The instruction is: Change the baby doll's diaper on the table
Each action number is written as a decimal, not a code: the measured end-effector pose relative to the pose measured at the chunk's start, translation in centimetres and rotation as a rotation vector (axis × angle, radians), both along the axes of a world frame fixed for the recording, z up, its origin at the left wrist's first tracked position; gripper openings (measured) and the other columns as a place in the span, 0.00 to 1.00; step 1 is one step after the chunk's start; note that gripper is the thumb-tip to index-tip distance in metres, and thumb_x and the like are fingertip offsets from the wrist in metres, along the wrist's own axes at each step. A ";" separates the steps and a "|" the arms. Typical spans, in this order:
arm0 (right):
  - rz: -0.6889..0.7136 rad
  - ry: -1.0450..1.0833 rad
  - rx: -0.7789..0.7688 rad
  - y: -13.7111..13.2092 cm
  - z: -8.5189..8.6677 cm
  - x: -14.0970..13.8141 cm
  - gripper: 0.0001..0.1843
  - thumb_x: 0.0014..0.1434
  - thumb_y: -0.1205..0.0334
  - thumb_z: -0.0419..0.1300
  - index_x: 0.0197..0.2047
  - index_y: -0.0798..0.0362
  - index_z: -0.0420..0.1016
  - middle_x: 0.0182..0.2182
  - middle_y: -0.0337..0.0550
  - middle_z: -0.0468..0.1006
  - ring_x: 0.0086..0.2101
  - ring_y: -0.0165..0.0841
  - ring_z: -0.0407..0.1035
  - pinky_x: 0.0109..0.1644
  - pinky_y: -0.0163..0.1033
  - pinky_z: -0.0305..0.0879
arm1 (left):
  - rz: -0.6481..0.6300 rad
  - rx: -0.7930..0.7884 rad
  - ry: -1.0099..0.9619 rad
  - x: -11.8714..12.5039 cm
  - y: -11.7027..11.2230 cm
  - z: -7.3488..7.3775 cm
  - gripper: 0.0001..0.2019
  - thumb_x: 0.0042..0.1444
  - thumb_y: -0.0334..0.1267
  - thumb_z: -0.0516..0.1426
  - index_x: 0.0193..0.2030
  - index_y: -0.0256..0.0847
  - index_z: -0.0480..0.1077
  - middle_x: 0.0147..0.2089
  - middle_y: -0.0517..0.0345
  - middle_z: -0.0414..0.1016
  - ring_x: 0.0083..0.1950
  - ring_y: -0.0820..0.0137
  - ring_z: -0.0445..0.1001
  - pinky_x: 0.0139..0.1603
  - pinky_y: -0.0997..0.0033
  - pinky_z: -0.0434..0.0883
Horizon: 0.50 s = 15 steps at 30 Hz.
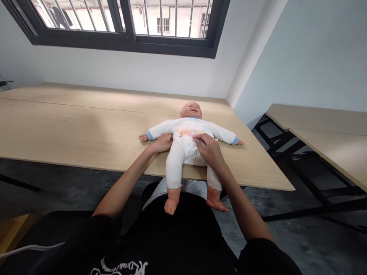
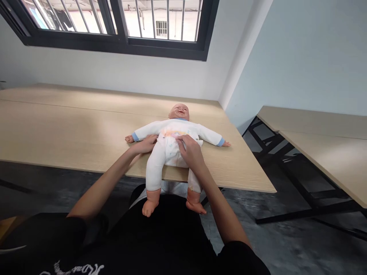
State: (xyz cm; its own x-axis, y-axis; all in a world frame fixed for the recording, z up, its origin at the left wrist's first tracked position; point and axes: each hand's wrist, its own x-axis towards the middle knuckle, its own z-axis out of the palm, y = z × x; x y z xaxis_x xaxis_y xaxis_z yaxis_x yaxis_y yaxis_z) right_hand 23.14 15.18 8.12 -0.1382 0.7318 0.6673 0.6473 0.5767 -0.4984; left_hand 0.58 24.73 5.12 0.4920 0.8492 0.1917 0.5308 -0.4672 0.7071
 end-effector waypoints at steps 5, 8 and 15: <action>-0.013 0.034 0.016 -0.1 -0.1 0.4 0.10 0.68 0.58 0.54 0.40 0.52 0.74 0.40 0.48 0.81 0.42 0.42 0.75 0.48 0.46 0.69 | -0.167 -0.214 -0.169 0.0 -1.6 1.3 0.17 0.60 0.43 0.55 0.53 0.42 0.73 0.63 0.48 0.74 0.66 0.55 0.70 0.65 0.59 0.67; -0.018 0.056 0.033 -0.1 -0.2 0.6 0.10 0.68 0.58 0.55 0.40 0.52 0.75 0.41 0.48 0.81 0.43 0.43 0.75 0.49 0.46 0.69 | -0.258 -0.342 -0.307 -0.4 -3.0 2.3 0.25 0.56 0.46 0.60 0.60 0.41 0.69 0.63 0.48 0.74 0.65 0.56 0.71 0.63 0.60 0.69; -0.025 0.094 0.028 -0.2 -0.2 1.0 0.10 0.68 0.58 0.54 0.41 0.51 0.75 0.42 0.50 0.81 0.45 0.44 0.75 0.53 0.50 0.69 | -0.234 -0.489 -0.618 0.7 -4.0 2.3 0.29 0.43 0.37 0.70 0.53 0.42 0.71 0.48 0.50 0.79 0.52 0.57 0.77 0.52 0.61 0.75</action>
